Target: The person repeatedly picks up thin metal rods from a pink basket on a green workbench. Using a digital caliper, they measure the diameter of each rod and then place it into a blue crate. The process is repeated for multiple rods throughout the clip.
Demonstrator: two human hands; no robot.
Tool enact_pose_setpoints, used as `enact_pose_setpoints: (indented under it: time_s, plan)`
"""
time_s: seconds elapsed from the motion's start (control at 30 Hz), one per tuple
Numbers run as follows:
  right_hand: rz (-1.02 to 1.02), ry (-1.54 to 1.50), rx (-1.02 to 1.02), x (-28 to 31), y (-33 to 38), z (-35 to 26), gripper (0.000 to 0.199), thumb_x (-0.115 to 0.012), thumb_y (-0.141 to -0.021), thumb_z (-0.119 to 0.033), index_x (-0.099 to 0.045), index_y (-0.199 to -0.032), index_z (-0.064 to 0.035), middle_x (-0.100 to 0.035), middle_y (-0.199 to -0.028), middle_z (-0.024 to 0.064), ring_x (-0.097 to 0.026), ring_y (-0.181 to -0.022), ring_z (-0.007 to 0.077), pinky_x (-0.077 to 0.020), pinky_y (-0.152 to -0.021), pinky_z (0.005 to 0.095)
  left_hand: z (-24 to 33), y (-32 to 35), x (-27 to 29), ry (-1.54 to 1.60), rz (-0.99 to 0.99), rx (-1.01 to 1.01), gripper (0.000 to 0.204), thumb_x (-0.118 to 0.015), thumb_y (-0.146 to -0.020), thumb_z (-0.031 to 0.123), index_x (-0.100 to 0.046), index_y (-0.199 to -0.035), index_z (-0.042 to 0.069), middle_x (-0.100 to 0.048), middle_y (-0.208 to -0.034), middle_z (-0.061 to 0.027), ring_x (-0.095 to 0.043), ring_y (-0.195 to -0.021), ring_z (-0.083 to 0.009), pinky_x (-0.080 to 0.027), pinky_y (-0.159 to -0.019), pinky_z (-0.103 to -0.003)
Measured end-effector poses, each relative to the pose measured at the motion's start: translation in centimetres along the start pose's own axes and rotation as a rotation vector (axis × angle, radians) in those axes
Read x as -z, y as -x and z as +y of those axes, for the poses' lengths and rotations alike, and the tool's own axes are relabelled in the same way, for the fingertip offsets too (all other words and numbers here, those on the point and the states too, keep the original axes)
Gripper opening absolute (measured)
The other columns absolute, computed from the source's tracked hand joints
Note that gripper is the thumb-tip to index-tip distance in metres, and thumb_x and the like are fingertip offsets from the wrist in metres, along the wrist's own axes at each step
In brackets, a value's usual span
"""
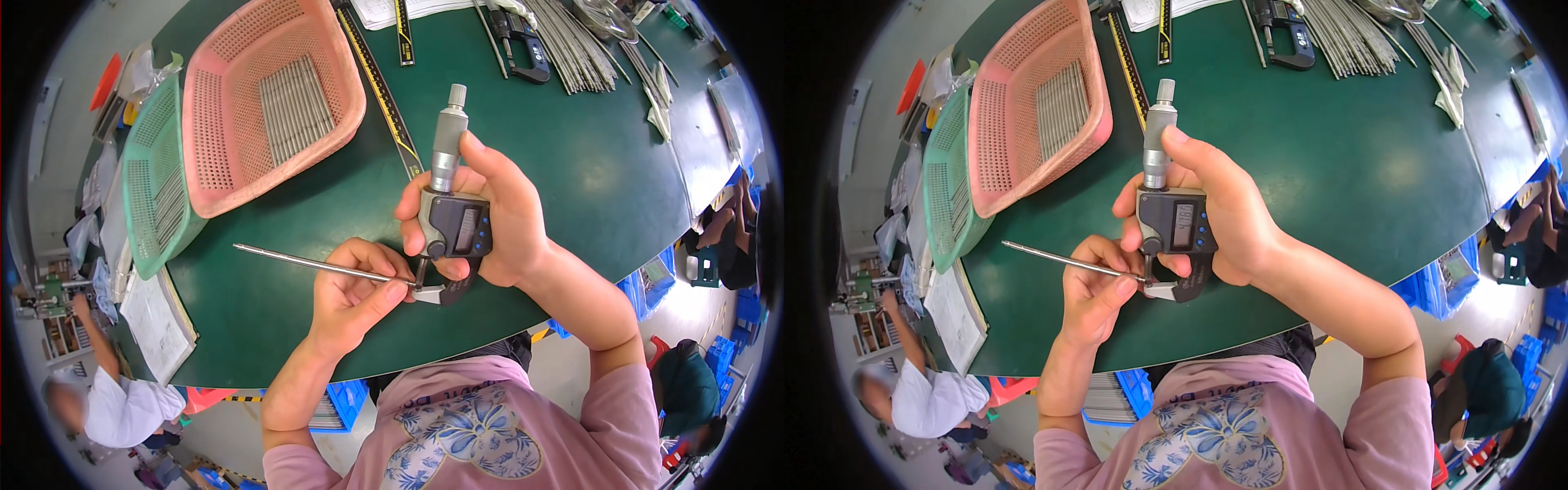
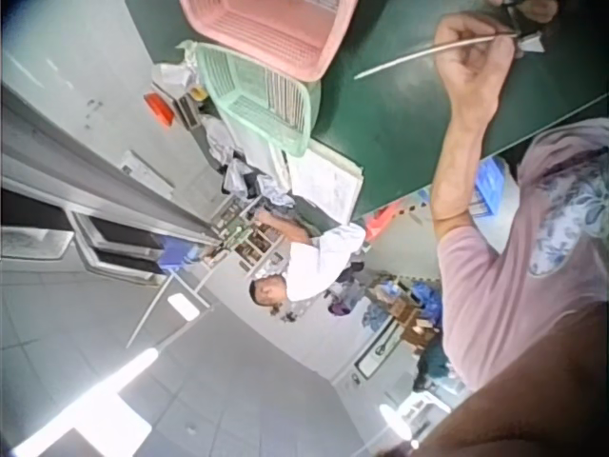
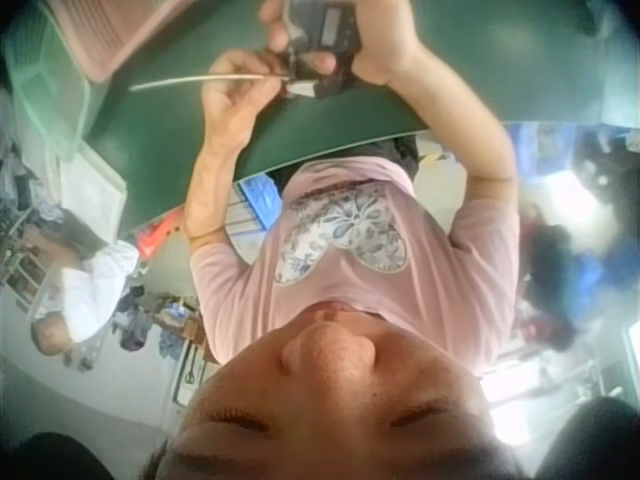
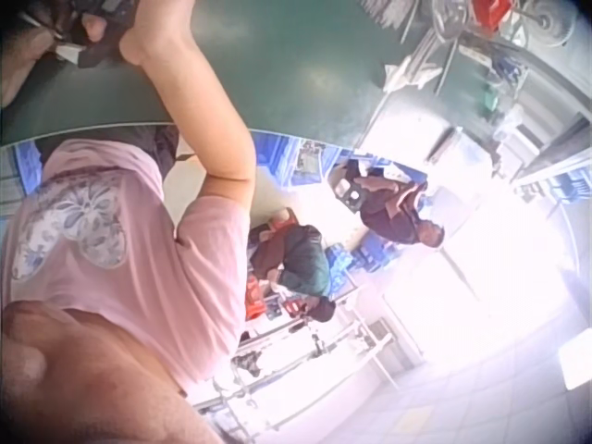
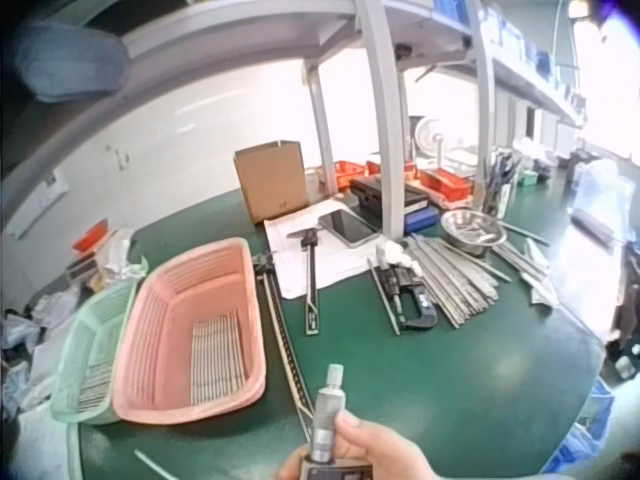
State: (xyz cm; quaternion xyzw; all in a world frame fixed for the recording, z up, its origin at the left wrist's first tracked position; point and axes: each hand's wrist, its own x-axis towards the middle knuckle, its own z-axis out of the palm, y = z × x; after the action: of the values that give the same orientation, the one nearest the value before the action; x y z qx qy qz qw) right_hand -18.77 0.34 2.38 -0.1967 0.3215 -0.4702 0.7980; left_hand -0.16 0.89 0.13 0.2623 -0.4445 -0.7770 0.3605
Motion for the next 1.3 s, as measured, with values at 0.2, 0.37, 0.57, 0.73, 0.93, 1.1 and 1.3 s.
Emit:
enact_pose_setpoints:
  time_s: [0.2,0.37,0.57,0.73,0.93,1.1,1.3]
  plan:
    - [0.001,0.061,0.007,-0.14,0.19,-0.21,0.067,-0.031,-0.08,-0.062,-0.055,-0.08,0.0001,-0.057,-0.064,0.0133,-0.044,-0.039,0.014,-0.0354,-0.035,0.0216,-0.09,0.02,0.0,-0.01,0.006,0.004,0.016,-0.059,-0.078,0.001,-0.045,-0.087,0.001,-0.054,-0.085,-0.0108,-0.055,-0.075,-0.0151,-0.047,-0.067,-0.027]
    - [-0.002,0.06,0.007,-0.18,0.28,-0.3,0.065,-0.034,-0.08,-0.062,-0.053,-0.079,-0.0002,-0.058,-0.064,0.0096,-0.041,-0.037,0.0121,-0.0336,-0.038,0.0217,0.01,0.1,0.02,-0.012,0.035,0.028,0.016,-0.058,-0.081,0.008,-0.046,-0.087,0.001,-0.053,-0.084,-0.0102,-0.055,-0.073,-0.0153,-0.048,-0.067,-0.027]
    - [-0.021,0.058,0.02,-0.18,0.37,-0.36,0.064,-0.03,-0.083,-0.058,-0.053,-0.082,0.0006,-0.058,-0.065,0.01,-0.041,-0.037,0.0125,-0.0343,-0.039,0.0222,-0.13,0.09,0.22,-0.016,0.054,0.049,0.015,-0.058,-0.082,0.009,-0.046,-0.085,0.001,-0.053,-0.082,-0.01,-0.056,-0.071,-0.0153,-0.047,-0.065,-0.027]
    - [-0.014,-0.002,-0.055,-0.11,0.24,-0.51,0.065,-0.021,-0.086,-0.054,-0.053,-0.086,0.0021,-0.058,-0.067,0.0111,-0.041,-0.039,0.0137,-0.0354,-0.041,0.0232,0.28,-0.01,0.11,-0.007,0.017,0.045,0.015,-0.059,-0.08,0.007,-0.045,-0.084,0.002,-0.054,-0.082,-0.0106,-0.055,-0.072,-0.0156,-0.047,-0.065,-0.028]
    - [-0.016,-0.045,-0.08,0.12,0.02,-0.29,0.068,-0.022,-0.084,-0.058,-0.053,-0.087,0.0024,-0.057,-0.067,0.0137,-0.045,-0.04,0.0146,-0.036,-0.036,0.0224,0.22,-0.02,0.19,0.0,-0.036,0.009,0.015,-0.057,-0.079,0.001,-0.044,-0.085,0.003,-0.054,-0.086,-0.0116,-0.055,-0.074,-0.0159,-0.047,-0.067,-0.029]
    - [-0.008,-0.014,-0.072,0.08,0.01,-0.19,0.069,-0.025,-0.082,-0.061,-0.055,-0.084,0.001,-0.057,-0.067,0.0146,-0.046,-0.04,0.0148,-0.0359,-0.033,0.022,0.26,-0.01,0.17,0.015,-0.062,0.007,0.014,-0.057,-0.078,0.0,-0.044,-0.085,0.003,-0.054,-0.086,-0.0116,-0.054,-0.075,-0.0157,-0.047,-0.068,-0.029]
    - [-0.009,0.06,-0.053,-0.28,0.27,-0.5,0.067,-0.026,-0.083,-0.06,-0.055,-0.08,0.0003,-0.057,-0.064,0.0138,-0.046,-0.04,0.0147,-0.0352,-0.033,0.0219,0.3,-0.02,0.23,0.001,-0.08,0.005,0.015,-0.057,-0.077,0.0,-0.045,-0.084,0.003,-0.054,-0.086,-0.0115,-0.054,-0.075,-0.0157,-0.047,-0.068,-0.029]
